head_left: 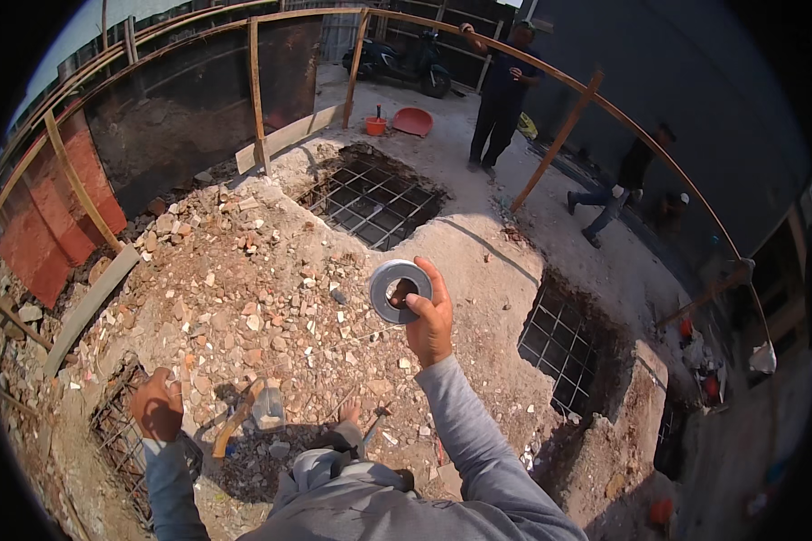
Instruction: The person uses a string line and a tape measure to mark distances and alignments across a foundation pit, tying the string to wooden supports and checking measurements on the ground.
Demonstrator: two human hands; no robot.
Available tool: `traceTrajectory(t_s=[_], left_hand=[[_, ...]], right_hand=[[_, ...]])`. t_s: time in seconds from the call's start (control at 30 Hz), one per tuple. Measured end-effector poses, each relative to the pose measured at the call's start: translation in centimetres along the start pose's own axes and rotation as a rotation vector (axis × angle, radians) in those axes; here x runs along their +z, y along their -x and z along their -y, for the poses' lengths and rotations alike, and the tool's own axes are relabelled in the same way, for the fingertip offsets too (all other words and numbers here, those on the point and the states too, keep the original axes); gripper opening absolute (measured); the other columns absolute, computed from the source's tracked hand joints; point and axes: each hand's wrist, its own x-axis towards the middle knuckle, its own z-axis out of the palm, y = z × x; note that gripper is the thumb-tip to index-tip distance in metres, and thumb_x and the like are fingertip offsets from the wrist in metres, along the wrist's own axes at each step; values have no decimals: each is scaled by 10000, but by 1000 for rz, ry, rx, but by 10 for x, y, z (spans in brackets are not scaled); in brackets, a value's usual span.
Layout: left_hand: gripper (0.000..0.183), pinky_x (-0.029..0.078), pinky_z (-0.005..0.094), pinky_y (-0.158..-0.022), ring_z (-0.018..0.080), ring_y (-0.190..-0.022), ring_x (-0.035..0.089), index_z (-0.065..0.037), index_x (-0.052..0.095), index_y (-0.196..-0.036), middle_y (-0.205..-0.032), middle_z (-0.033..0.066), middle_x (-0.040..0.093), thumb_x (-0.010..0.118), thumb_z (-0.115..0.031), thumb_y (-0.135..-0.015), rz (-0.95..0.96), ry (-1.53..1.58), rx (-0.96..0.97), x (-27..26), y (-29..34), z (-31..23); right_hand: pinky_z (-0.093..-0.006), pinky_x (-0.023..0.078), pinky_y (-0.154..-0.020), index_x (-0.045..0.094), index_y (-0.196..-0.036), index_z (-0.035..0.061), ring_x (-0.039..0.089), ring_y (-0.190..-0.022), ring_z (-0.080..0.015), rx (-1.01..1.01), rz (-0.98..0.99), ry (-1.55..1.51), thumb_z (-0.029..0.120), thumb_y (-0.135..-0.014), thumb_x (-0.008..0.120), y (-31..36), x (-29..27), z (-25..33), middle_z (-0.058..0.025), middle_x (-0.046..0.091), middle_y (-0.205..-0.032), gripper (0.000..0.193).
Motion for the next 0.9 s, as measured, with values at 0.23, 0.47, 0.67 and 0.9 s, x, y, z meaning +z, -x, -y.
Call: traceTrajectory(t_s=[0.23, 0.47, 0.67, 0.9], left_hand=[[218, 496, 499, -712, 421, -816, 647, -90, 649, -989, -821, 206, 674, 699, -173, -793, -131, -59, 100, 35, -108, -76], [235, 494, 510, -680, 444, -787, 644, -90, 644, -993, -795, 221, 673, 701, -184, -785, 15, -126, -76, 52, -203, -134], [220, 495, 495, -700, 420, -802, 650, -107, 647, -1027, -835, 197, 683, 707, -174, -827, -56, -205, -153, 83, -228, -230], [218, 491, 476, -661, 392, -766, 654, -127, 665, -1001, -803, 171, 681, 641, -274, -842, -57, -139, -265, 107, -263, -352]], right_hand=[[-323, 493, -898, 371, -1443, 10, 619, -1001, -206, -2, -132, 486, 145, -744, 814, -121, -24, -29, -147, 603, -1131, 839], [-279, 489, -850, 546, -1342, 39, 618, -934, -147, 439, 819, 364, 218, -703, 898, -201, -75, -25, -48, 641, -1040, 751], [-379, 477, -1031, 456, -1396, 33, 620, -1133, -242, 198, 142, -273, 247, -747, 841, -318, -123, -13, -133, 616, -1249, 784], [-335, 475, -965, 488, -1379, 41, 595, -1092, -198, 98, 528, 567, 162, -673, 890, -428, -225, 33, -107, 609, -1186, 822]])
